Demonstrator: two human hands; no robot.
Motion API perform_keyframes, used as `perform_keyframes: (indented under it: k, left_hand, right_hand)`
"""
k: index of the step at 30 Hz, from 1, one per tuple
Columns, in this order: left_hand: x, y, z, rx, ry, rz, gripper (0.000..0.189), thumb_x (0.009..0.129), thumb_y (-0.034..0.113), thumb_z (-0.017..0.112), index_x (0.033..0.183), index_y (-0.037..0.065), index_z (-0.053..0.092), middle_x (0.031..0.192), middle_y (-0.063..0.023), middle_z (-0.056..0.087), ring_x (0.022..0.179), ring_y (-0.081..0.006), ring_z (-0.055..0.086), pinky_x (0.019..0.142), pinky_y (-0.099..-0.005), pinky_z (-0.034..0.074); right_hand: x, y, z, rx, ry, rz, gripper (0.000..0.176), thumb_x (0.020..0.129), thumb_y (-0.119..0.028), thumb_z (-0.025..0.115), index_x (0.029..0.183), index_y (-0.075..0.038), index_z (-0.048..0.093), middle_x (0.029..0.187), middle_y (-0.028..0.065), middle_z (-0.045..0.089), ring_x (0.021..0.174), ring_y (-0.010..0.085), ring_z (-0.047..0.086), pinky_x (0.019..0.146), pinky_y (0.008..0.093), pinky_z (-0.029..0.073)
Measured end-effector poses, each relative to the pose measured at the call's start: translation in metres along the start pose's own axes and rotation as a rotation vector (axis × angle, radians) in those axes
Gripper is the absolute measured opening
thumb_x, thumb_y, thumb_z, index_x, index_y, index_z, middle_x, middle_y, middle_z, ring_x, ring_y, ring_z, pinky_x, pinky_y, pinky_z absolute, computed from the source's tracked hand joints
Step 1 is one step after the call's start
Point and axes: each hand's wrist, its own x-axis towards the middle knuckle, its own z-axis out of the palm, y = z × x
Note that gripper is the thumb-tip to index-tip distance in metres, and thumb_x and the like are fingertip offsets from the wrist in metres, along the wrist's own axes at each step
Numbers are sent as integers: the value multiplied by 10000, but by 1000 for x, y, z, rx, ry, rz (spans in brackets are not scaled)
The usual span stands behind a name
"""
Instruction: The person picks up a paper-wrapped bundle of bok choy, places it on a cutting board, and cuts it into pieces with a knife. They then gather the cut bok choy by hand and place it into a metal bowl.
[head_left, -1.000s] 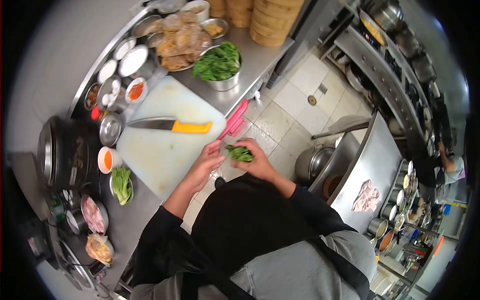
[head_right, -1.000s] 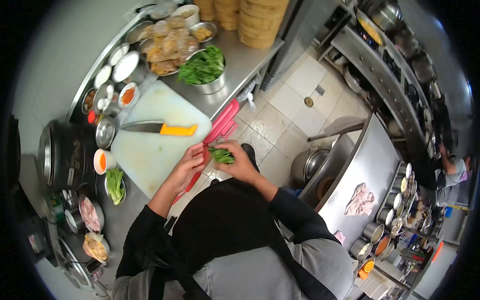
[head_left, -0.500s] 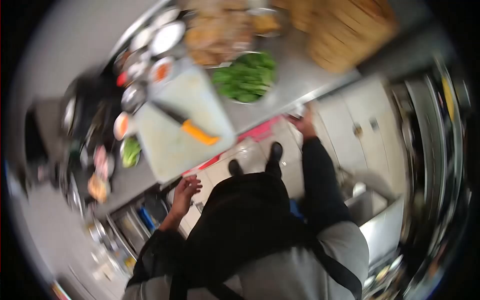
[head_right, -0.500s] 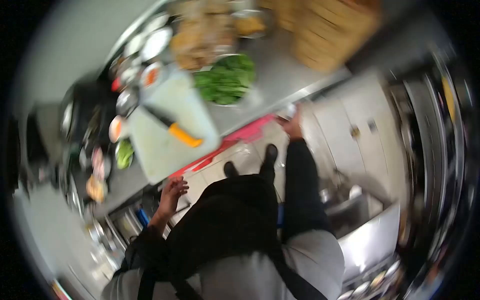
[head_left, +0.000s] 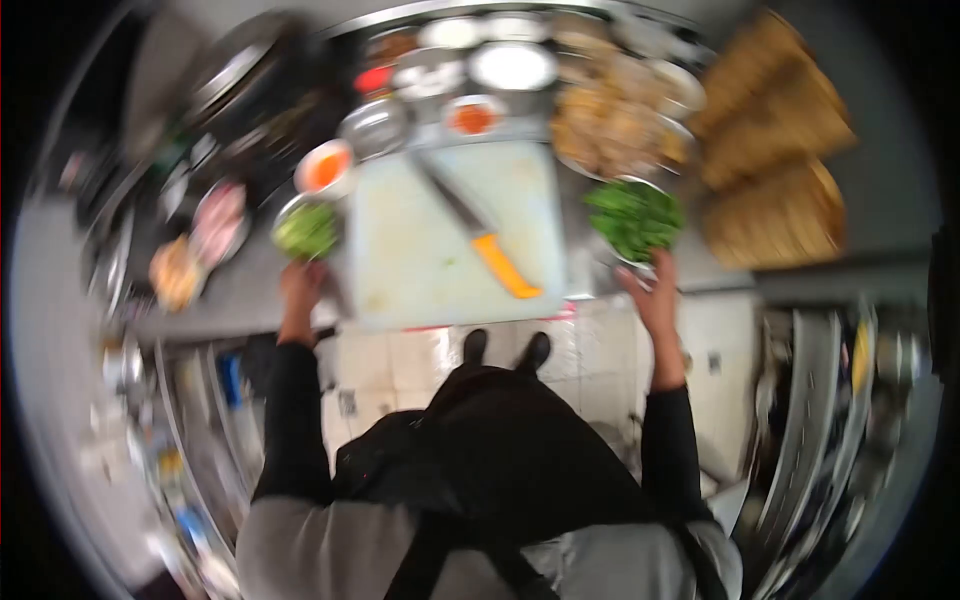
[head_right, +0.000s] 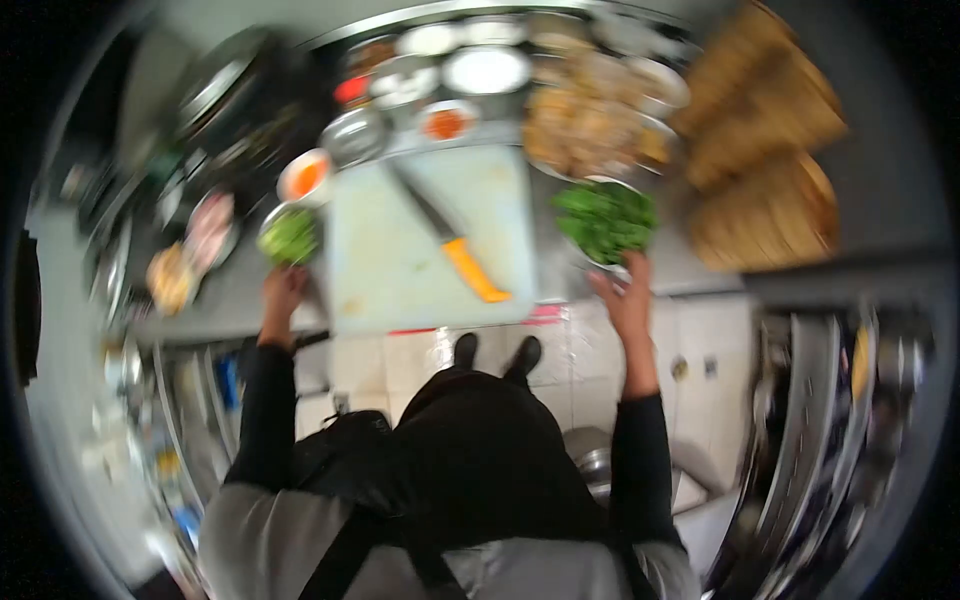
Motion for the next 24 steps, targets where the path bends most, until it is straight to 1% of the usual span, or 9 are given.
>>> perform_keyframes:
  k: [6, 9, 10, 13, 14, 15, 16, 17, 24]
  left_hand:
    - [-7, 23, -9, -88, 212, -52, 199, 937, 247, 734, 1040, 106, 640, 873, -12, 616, 789, -143, 617, 673, -278, 530]
    - [16, 8, -81, 334, -60, 298, 283, 940, 245, 726, 1162, 109, 612, 1078, -48, 639, 918, -193, 614, 764, -319, 504]
    - [-4, 38, -70, 59, -9, 53, 312, 965, 258, 692, 1226, 104, 618, 1168, -73, 627, 1024, -205, 605, 825, -342, 509]
    - [-19, 82, -71, 559, -89, 180, 388, 1019, 156, 566, 1388, 37, 579, 1394, -78, 481, 1190, -237, 564, 925, -373, 515]
    - [-47, 108, -37, 704, -191, 347, 383, 1004, 137, 570, 1374, 38, 583, 1399, -57, 471, 1163, -223, 571, 906, -361, 517]
    - [-66, 130, 9, 278, -98, 72, 360, 999, 123, 559, 1349, 47, 585, 1405, -35, 461, 1152, -208, 577, 863, -337, 520]
    - [-114, 150, 67, 372, -124, 227, 191, 1003, 200, 615, 1165, 100, 632, 906, 20, 591, 831, -87, 601, 691, -228, 444]
    - [-157, 187, 123, 230, -61, 61, 185, 892, 92, 629, 1061, 18, 654, 936, -86, 654, 813, -183, 600, 698, -299, 482]
    - [-233, 119, 340, 178, -833, -100, 202, 954, 79, 606, 1143, 82, 536, 873, -1, 605, 624, -67, 526, 521, -211, 436]
  right_hand:
    - [15, -6, -6, -125, 135, 59, 696, 726, -223, 937, 1278, -26, 563, 1096, 162, 678, 1040, 288, 691, 828, 363, 591]
    - [2, -11, -8, -146, 172, 69, 603, 689, -210, 951, 1162, -27, 623, 1029, 146, 702, 946, 289, 713, 801, 359, 588]
    - [-9, -11, -15, -137, 231, -10, 555, 672, -204, 955, 1100, -30, 646, 1015, 137, 709, 905, 290, 716, 787, 365, 589]
    - [-46, -8, -32, -140, 331, -121, 557, 656, -283, 962, 1052, -55, 644, 960, 129, 691, 875, 314, 687, 734, 406, 564]
    - [-61, 0, -34, -197, 329, -15, 594, 655, -349, 959, 1063, -65, 633, 953, 127, 668, 907, 319, 673, 756, 429, 546]
    - [-79, -7, -42, -115, 309, 81, 610, 654, -380, 955, 1062, -75, 620, 967, 134, 651, 930, 331, 659, 794, 447, 531]
    - [-97, -20, -53, -143, 374, 5, 591, 670, -389, 946, 1043, -76, 610, 971, 139, 641, 904, 336, 652, 788, 445, 525]
    - [-112, -17, -60, -211, 417, -53, 584, 680, -402, 938, 1024, -72, 600, 957, 136, 635, 877, 335, 645, 761, 434, 531]
    - [-245, 30, -127, -167, 442, 281, 587, 670, -424, 938, 1016, -90, 603, 972, 123, 654, 863, 301, 684, 764, 425, 547]
